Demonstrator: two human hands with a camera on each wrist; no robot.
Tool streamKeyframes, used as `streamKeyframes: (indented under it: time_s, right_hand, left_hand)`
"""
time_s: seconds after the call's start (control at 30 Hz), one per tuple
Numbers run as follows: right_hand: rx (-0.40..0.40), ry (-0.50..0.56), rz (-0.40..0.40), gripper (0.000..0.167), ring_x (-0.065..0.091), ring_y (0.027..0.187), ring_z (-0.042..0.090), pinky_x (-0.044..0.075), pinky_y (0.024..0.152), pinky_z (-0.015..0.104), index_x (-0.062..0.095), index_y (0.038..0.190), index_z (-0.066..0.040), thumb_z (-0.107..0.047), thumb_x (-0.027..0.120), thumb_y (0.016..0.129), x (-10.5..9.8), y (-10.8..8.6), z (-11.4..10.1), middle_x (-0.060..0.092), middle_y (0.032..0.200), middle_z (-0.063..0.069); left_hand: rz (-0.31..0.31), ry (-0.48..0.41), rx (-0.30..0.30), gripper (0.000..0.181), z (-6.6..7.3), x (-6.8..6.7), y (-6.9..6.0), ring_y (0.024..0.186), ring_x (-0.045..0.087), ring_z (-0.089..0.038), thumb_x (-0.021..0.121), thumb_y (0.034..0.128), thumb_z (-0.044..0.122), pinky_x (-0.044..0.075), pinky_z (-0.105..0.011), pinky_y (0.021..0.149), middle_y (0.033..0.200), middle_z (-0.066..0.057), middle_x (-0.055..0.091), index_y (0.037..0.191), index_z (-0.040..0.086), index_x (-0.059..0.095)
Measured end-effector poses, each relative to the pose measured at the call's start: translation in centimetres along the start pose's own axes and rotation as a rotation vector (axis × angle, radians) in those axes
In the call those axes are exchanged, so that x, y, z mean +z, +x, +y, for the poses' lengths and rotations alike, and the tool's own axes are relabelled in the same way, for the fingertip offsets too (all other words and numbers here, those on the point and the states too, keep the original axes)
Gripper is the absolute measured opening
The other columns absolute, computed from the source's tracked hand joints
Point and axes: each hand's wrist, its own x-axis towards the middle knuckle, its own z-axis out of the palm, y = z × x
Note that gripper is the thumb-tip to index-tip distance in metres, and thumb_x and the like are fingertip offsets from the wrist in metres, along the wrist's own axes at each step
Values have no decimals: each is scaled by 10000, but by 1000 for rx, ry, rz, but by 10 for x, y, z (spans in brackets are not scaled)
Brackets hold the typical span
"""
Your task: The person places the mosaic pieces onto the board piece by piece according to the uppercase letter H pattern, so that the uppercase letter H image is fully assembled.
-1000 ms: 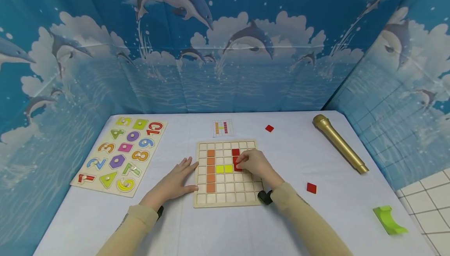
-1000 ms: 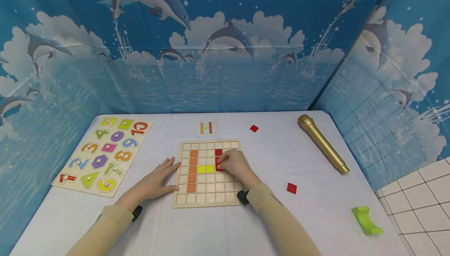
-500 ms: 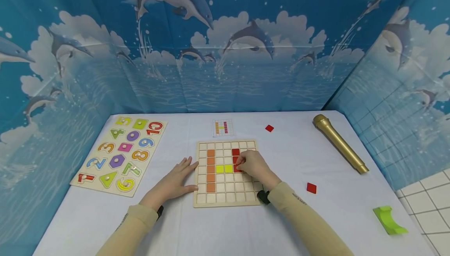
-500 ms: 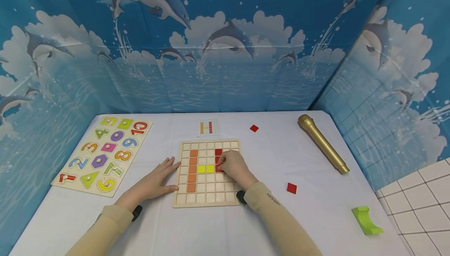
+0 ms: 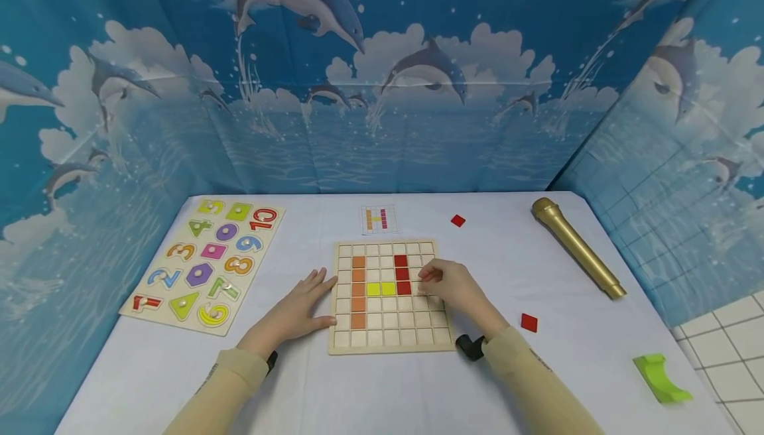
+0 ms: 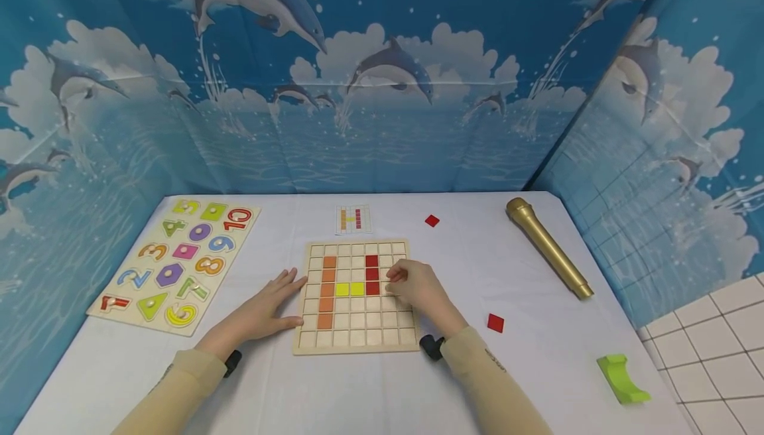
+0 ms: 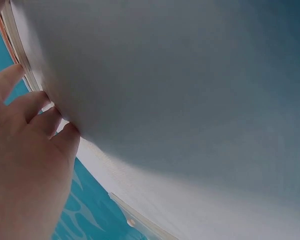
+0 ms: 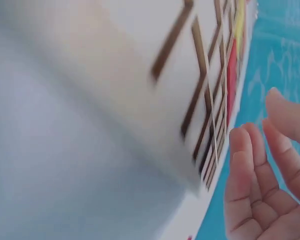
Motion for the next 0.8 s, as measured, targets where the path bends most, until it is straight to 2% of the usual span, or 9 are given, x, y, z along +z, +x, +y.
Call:
streamKeyframes:
  time_s: [0.2,0.47,0.63,0.8]
  right_hand:
    - [14,-4,38,196,627,877,157,525,730,274,689,1062,-72,-161,715,890,-30,-21,19,694,960,37]
    - [86,-48,120,267,641,900,208,524,701,266,678,1104,-48,-210,721,896,-64,-48,55,708,1002,100]
    - [122,-10,114,376,640,939,184,523,735,241,647,1184,-34,-289,708,915,-86,-64,81,704,1091,122]
    - [154,-22,101,467,634,952,169,535,752,254,621,1223,-24,-370,695,919,-100,-77,100,698,1121,130]
  left_hand:
    - [0,-5,1,833,1,0,0,1517,178,-353,733,846,463,217,-506,1238,1627,-158,235,1528,147,374]
    - [-6,-10,-4,832,1,-1,0,1521,166,-348,730,853,458,214,-509,1238,1633,-150,221,1535,155,361]
    - [-9,-20,-3,831,0,-2,0,1523,157,-346,736,853,447,207,-513,1240,1634,-149,217,1535,156,361]
    - [-12,-21,-10,833,1,-3,0,1523,155,-351,737,852,447,205,-514,1240,1634,-150,216,1534,150,363]
